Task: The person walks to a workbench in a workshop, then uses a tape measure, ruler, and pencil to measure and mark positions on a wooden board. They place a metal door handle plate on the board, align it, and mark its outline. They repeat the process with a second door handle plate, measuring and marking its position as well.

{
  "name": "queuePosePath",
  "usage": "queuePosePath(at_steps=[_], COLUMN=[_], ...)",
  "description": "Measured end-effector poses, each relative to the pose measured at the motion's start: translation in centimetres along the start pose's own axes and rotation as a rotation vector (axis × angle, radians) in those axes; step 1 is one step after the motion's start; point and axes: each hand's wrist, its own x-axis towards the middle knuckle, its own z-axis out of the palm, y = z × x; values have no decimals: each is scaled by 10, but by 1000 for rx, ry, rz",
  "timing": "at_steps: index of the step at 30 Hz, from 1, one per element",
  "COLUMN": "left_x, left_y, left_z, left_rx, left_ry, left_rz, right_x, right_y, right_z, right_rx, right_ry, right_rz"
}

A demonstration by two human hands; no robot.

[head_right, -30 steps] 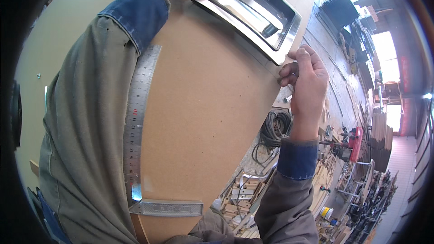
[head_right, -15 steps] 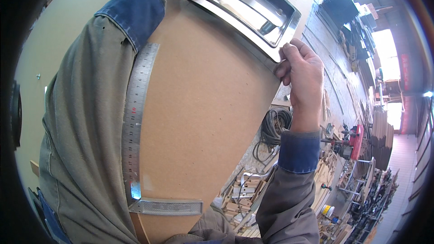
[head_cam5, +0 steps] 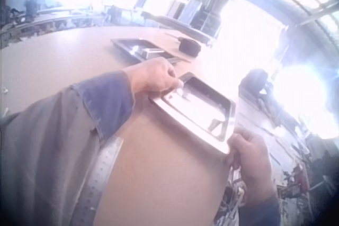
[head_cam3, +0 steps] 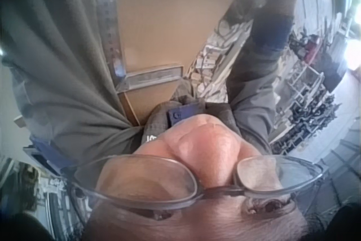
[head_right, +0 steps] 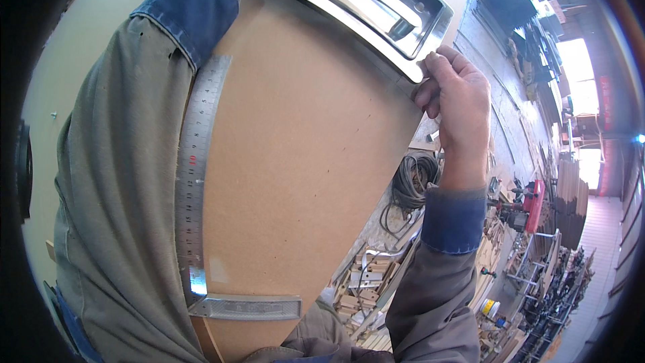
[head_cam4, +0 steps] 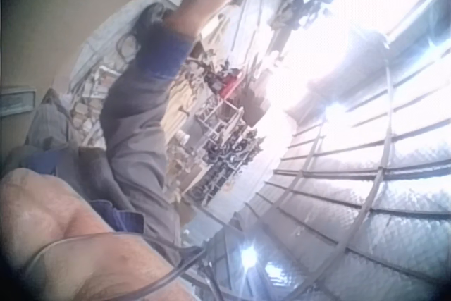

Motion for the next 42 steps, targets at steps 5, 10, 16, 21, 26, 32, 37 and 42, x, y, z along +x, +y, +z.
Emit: queuePosePath(at_steps=[5,10,16,21,26,32,37,42], left_x=[0,-1,0,1,0,-1,-4,-3], left_y=[0,3,-1,-2,1,4,5,5], left_z=[8,8,9,10,10,9,8,8], left_rx=[-41,8,-3,-95,-71,-44,-28,-18], left_ry=[-1,16,45,11,9,1,7,12], left_rz=[30,55,72,40,31,22,20,22], right_x=[2,7,9,10,9,8,10,10], right_y=[3,7,7,7,8,8,11,11], right_z=[-6,-8,-7,-8,-8,-8,-9,-8], right_rx=[21,53,52,57,63,74,81,85], right_ry=[6,7,9,1,7,9,11,10], right_rz=[1,-4,6,-4,-11,-17,-4,-15])
